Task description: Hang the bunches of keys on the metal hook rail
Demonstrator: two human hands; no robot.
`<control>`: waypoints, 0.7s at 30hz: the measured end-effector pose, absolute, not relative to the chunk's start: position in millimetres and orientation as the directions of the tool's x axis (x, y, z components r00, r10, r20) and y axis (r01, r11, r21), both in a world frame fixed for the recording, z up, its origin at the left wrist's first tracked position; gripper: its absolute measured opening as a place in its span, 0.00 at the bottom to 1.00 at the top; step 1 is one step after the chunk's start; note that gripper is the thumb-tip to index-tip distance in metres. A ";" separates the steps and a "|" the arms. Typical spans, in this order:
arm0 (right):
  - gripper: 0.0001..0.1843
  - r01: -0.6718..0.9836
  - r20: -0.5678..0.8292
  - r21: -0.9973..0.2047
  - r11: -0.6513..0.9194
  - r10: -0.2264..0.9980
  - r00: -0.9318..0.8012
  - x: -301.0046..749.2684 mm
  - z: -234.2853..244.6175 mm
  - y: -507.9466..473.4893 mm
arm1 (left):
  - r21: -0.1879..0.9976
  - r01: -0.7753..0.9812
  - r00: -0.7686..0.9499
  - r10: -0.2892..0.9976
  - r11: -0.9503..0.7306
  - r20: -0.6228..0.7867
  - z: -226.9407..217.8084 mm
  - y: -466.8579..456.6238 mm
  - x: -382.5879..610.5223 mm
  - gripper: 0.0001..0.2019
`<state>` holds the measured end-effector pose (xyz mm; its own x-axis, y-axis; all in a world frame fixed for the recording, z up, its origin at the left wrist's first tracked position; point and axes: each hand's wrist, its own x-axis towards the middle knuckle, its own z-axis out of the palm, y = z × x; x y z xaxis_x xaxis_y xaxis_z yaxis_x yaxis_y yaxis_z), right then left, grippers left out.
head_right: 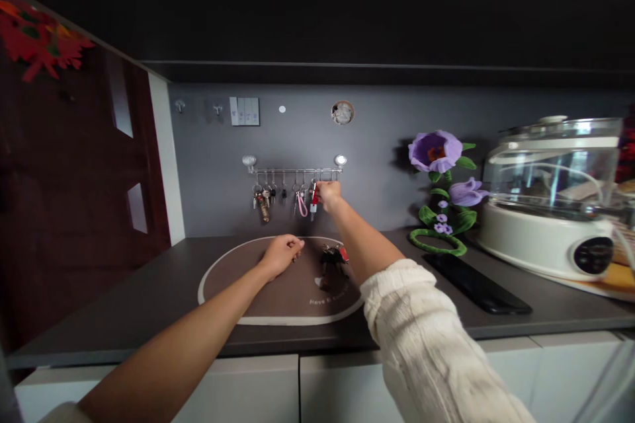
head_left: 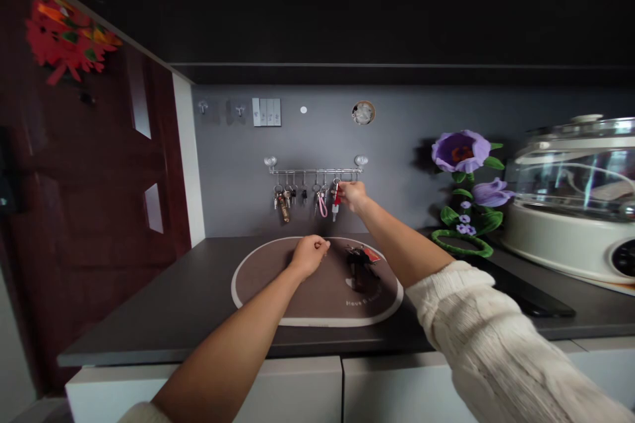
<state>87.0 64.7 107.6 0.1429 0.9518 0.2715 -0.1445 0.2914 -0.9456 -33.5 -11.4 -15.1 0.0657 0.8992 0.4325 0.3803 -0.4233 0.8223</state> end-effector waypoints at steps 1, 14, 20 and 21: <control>0.05 -0.149 0.260 -0.947 0.283 0.952 0.159 85.6 107.5 66.6 | 0.824 0.379 0.065 0.901 -0.421 0.430 -15.2 -11.3 -33.5 0.11; 0.06 -0.151 0.210 -0.956 0.251 0.947 0.242 81.1 95.9 83.6 | 0.825 0.390 0.061 0.905 -0.409 0.420 -14.9 -11.1 -33.1 0.10; 0.05 -0.057 0.309 -0.943 0.327 0.927 0.212 85.0 86.4 90.7 | 0.820 0.396 0.059 0.903 -0.412 0.425 -14.4 -10.9 -33.6 0.10; 0.06 -0.039 0.342 -0.934 0.356 0.919 0.198 86.2 85.5 92.0 | 0.822 0.395 0.057 0.904 -0.411 0.424 -14.3 -11.0 -33.8 0.10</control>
<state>86.2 92.0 85.5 0.1981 0.9187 0.3416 -0.0392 0.3556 -0.9338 -33.8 -11.0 -14.3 0.0569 0.9038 0.4241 0.3952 -0.4105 0.8218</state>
